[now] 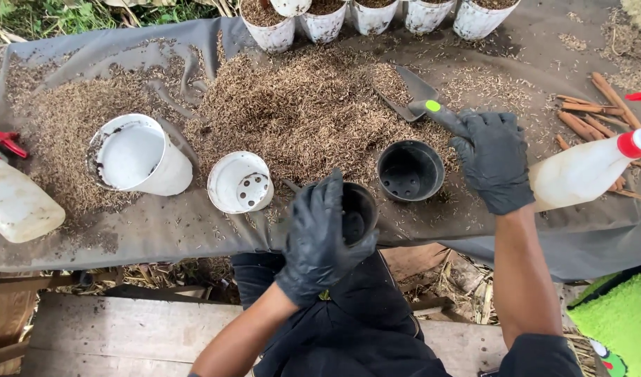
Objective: Filling small plastic pots with soil using a hand trowel and gloved hands on a potting table.
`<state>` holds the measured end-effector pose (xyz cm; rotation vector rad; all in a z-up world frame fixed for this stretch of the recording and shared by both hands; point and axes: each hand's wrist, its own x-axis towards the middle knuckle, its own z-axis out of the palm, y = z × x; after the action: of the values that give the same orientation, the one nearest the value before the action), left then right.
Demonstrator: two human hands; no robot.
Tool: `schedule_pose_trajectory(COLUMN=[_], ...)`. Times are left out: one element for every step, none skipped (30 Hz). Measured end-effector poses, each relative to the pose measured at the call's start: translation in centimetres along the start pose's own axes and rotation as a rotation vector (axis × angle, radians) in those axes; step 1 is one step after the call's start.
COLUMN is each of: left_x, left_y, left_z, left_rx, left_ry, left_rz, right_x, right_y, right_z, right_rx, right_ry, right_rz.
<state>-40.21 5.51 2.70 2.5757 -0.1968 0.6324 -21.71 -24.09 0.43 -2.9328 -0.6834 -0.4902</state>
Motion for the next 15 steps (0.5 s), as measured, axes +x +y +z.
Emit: schedule_pose_trajectory(left_x=[0.1,0.5,0.9,1.3,1.4,1.5,1.9,2.1,2.2,2.3,2.2,2.1,2.0,2.0,1.8], left_y=[0.1,0.3,0.6,0.8,0.7,0.6,0.4,0.3,0.3,0.1,0.3,0.4,0.6,0.5,0.5], left_z=[1.1,1.5,1.9,2.2,2.8,3.3,3.8,4.1,4.3,4.6,3.9,3.2,2.5,2.0,1.4], left_rx=[0.019,0.02,0.081,0.142,0.141,0.138,0.136,0.135,0.076,0.017,0.015,-0.031,-0.077,-0.079,-0.022], left_ry=[0.03,0.028,0.105,0.182,0.18,0.2,0.226,0.23,0.234,0.238,0.244,0.175,0.105,0.109,0.007], left_rz=[0.01,0.011,0.003,-0.004,-0.007,-0.01,-0.008,-0.005,-0.016,-0.027,-0.028,-0.038,-0.047,-0.046,-0.092], right_x=[0.1,0.6,1.0,1.3,1.8,2.2,2.9,3.2,3.5,3.8,4.0,4.2,4.3,5.1,5.6], right_y=[0.2,-0.5,-1.1,-1.7,-1.1,-0.6,0.0,0.7,1.2,1.8,2.4,3.0,3.7,2.3,0.8], right_z=[0.3,-0.3,-0.9,-1.5,-0.4,0.6,1.5,2.1,2.8,3.5,3.1,2.8,2.4,0.0,-2.3], right_rx=[-0.021,-0.02,0.03,0.081,0.081,-0.022,-0.125,-0.126,-0.144,-0.162,-0.166,-0.162,-0.158,-0.162,-0.228], right_ry=[-0.029,-0.029,-0.08,-0.13,-0.134,-0.147,-0.152,-0.148,-0.158,-0.169,-0.166,-0.14,-0.116,-0.114,-0.101], right_rz=[0.018,0.019,0.048,0.078,0.077,0.037,-0.001,0.0,0.038,0.075,0.072,0.042,0.013,0.012,-0.004])
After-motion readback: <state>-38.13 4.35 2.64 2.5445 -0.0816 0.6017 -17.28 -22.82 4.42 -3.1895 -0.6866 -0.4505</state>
